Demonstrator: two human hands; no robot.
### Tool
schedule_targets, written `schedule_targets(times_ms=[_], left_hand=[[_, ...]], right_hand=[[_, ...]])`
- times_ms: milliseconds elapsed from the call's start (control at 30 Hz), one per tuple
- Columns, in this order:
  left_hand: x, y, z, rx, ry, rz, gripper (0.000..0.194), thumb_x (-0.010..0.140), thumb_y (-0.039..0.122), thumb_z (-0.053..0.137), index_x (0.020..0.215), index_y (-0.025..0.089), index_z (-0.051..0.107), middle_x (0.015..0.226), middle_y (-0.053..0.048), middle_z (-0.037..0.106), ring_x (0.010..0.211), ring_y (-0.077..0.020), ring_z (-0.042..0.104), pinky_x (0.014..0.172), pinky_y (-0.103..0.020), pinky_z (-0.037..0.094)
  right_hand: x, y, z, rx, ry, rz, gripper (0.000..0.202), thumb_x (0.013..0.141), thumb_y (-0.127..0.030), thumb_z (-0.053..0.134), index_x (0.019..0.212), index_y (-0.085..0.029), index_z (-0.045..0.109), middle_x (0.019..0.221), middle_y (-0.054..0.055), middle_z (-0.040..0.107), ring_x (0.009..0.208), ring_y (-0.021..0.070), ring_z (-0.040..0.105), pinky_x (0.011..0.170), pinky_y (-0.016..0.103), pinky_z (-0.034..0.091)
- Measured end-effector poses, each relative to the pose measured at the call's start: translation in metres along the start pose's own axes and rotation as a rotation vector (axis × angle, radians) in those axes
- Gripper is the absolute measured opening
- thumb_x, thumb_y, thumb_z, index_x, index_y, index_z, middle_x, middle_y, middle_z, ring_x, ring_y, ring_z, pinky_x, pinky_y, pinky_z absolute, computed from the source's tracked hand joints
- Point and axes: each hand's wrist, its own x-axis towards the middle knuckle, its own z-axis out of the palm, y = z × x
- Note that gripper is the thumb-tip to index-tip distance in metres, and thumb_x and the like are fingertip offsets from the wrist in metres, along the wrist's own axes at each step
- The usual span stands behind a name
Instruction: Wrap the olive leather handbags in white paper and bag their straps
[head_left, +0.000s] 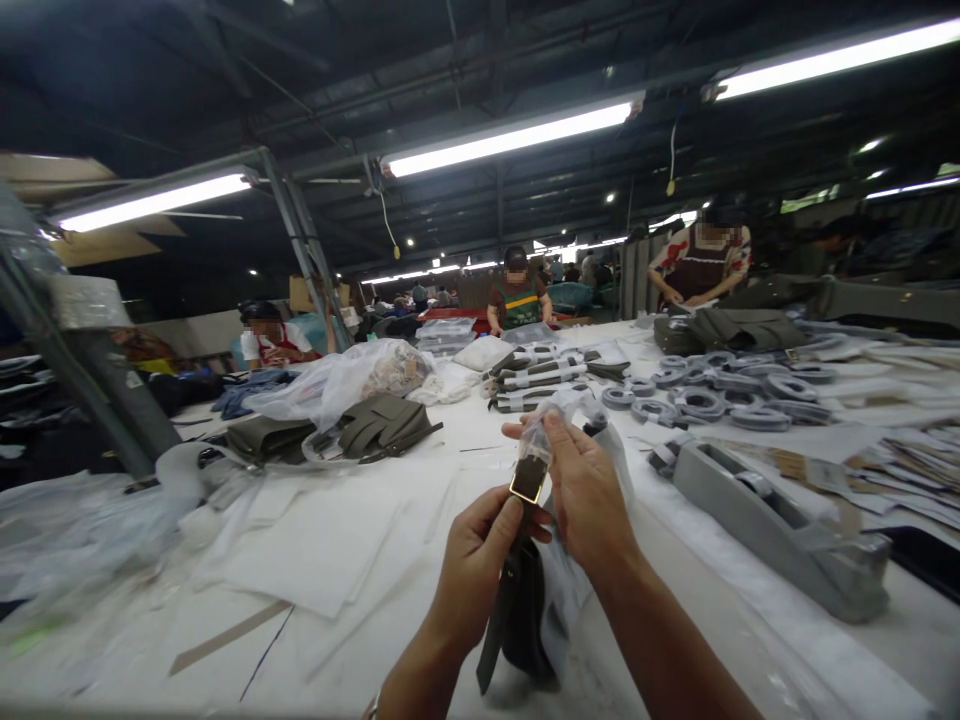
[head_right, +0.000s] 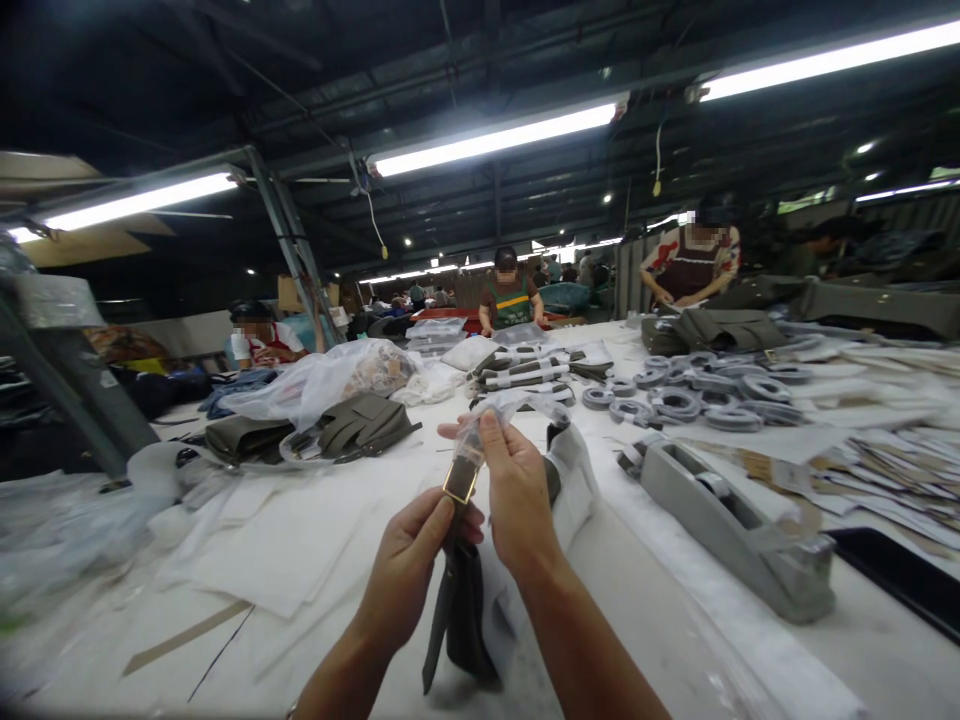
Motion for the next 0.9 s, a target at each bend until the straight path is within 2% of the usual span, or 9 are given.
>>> schedule_targets(times_ms=[67,200,333,433,500,600,700,767,900], left_hand=[[0.005,-0.003,0.001,-0.043,0.013,0.008,0.033,0.097,0.045,0.054,0.097,0.015,0.069,0.087,-0.005,0.070,0.073,-0.0129,0.059,0.068,-0.024,0.045],[0.010,-0.009,0.001,-0.078,-0.017,0.007,0.032,0.097,0.045,0.054,0.096,0.015,0.067,0.082,-0.004,0.068,0.069,-0.0116,0.057,0.067,-0.023,0.045],[0.011,-0.007,-0.002,-0.052,-0.104,0.038,0.028,0.097,0.042,0.056,0.099,0.016,0.067,0.085,-0.004,0.068,0.072,-0.0140,0.061,0.071,-0.026,0.048],[0.014,-0.005,-0.002,0.016,-0.083,0.118,0.024,0.095,0.037,0.059,0.097,0.016,0.070,0.085,-0.002,0.067,0.078,-0.0149,0.061,0.074,-0.025,0.047],[0.014,-0.007,0.000,0.058,-0.043,0.142,0.024,0.096,0.037,0.058,0.098,0.017,0.071,0.083,-0.001,0.067,0.079,-0.0145,0.060,0.073,-0.024,0.046],[0.009,-0.013,0.005,0.116,0.025,0.147,0.027,0.097,0.039,0.055,0.096,0.017,0.072,0.082,-0.001,0.067,0.078,-0.0144,0.058,0.072,-0.024,0.044],[0.001,-0.015,0.007,0.140,0.077,0.142,0.027,0.098,0.039,0.054,0.095,0.018,0.071,0.084,-0.001,0.068,0.079,-0.0143,0.057,0.072,-0.024,0.044],[-0.001,-0.012,0.007,0.088,0.063,0.124,0.027,0.098,0.039,0.054,0.098,0.018,0.069,0.087,-0.001,0.069,0.081,-0.0146,0.059,0.074,-0.024,0.045],[0.003,-0.006,0.005,-0.029,0.015,0.079,0.028,0.097,0.041,0.056,0.105,0.017,0.067,0.083,-0.001,0.068,0.076,-0.0136,0.060,0.072,-0.024,0.047]], right_hand=[[-0.004,-0.002,-0.004,-0.023,-0.096,0.044,0.058,0.086,-0.066,0.058,0.118,-0.019,0.068,0.106,0.012,0.076,0.066,0.0190,0.066,0.043,0.025,0.044],[-0.014,0.000,-0.015,-0.104,-0.288,0.099,0.050,0.092,-0.058,0.057,0.125,-0.023,0.065,0.119,0.012,0.072,0.076,0.0168,0.066,0.044,0.020,0.038],[-0.020,0.002,-0.016,-0.227,-0.221,0.041,0.047,0.094,-0.058,0.053,0.115,-0.020,0.069,0.110,0.012,0.074,0.070,0.0162,0.066,0.041,0.020,0.035],[-0.020,0.003,-0.009,-0.307,-0.124,-0.117,0.043,0.097,-0.054,0.048,0.103,-0.019,0.073,0.104,0.009,0.076,0.088,0.0199,0.069,0.066,0.027,0.051],[-0.020,0.005,-0.006,-0.321,-0.084,-0.174,0.041,0.099,-0.052,0.046,0.096,-0.020,0.073,0.101,0.008,0.076,0.101,0.0217,0.068,0.089,0.033,0.051],[-0.019,0.009,-0.005,-0.289,-0.076,-0.145,0.040,0.099,-0.051,0.046,0.094,-0.020,0.072,0.098,0.008,0.077,0.104,0.0229,0.068,0.097,0.037,0.048],[-0.018,0.009,-0.005,-0.250,-0.095,-0.064,0.042,0.097,-0.055,0.048,0.098,-0.020,0.071,0.101,0.009,0.077,0.100,0.0235,0.069,0.083,0.033,0.053],[-0.017,0.005,-0.005,-0.240,-0.143,0.016,0.043,0.095,-0.057,0.050,0.101,-0.020,0.071,0.105,0.009,0.076,0.086,0.0206,0.070,0.063,0.027,0.052],[-0.015,-0.006,-0.005,-0.241,-0.241,0.155,0.042,0.091,-0.057,0.055,0.104,-0.020,0.072,0.109,0.010,0.074,0.050,0.0086,0.053,0.038,0.019,0.029]])
